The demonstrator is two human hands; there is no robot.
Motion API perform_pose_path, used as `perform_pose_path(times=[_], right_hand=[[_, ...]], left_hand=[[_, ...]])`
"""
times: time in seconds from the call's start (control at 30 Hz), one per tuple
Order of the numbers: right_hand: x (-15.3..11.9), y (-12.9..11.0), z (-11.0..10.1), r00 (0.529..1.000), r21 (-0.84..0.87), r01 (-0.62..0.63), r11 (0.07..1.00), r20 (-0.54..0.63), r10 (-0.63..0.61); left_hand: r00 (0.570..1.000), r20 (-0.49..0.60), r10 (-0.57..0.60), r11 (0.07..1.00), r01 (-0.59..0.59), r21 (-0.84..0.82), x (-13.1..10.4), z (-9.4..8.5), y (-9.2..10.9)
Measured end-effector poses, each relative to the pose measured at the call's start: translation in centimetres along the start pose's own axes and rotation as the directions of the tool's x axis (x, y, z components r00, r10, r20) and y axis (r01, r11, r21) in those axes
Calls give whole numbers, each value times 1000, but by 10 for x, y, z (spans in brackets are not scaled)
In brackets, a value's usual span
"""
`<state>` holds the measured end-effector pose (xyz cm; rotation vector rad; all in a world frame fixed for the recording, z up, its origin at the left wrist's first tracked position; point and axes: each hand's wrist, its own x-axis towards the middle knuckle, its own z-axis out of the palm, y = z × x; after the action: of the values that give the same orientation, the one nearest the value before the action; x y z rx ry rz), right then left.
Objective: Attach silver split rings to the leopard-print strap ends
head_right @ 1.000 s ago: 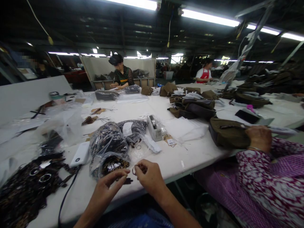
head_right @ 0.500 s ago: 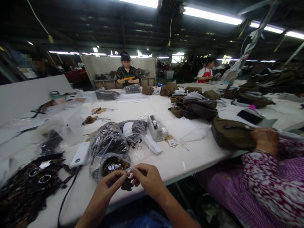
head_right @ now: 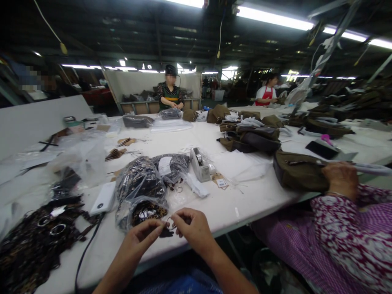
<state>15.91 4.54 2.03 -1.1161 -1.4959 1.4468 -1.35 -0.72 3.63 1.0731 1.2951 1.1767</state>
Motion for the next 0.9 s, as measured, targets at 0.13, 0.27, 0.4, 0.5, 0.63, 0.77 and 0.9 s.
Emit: perform_pose_path(times=[0.13,0.27,0.4,0.5,0.63,0.77,0.9], right_hand=[[-2,-3,1,995,-67,43,997,-89,-48],[-4,-5,2,997,24,68,997,-45,-67],[-4,-4,1,994,283,-18,959,112,-14],[-4,0,0,982,364,-64,929,190,-7],[-3,6,2,975,418,-99,903,223,3],[-2,5,4,984,324,15,946,165,-71],[-1,0,2,978,241,164,957,89,-190]], left_hand=[[997,81,17,998,-22,57,-1,-2,-4],[998,49,28,996,-32,82,-3,0,-1],[999,11,-47,994,48,-99,-5,5,1],[991,65,-119,954,132,-268,-5,7,1],[976,164,-146,902,199,-384,-7,10,0],[971,166,-171,915,219,-339,-8,14,-4],[990,82,-112,985,121,-120,-6,12,-12]])
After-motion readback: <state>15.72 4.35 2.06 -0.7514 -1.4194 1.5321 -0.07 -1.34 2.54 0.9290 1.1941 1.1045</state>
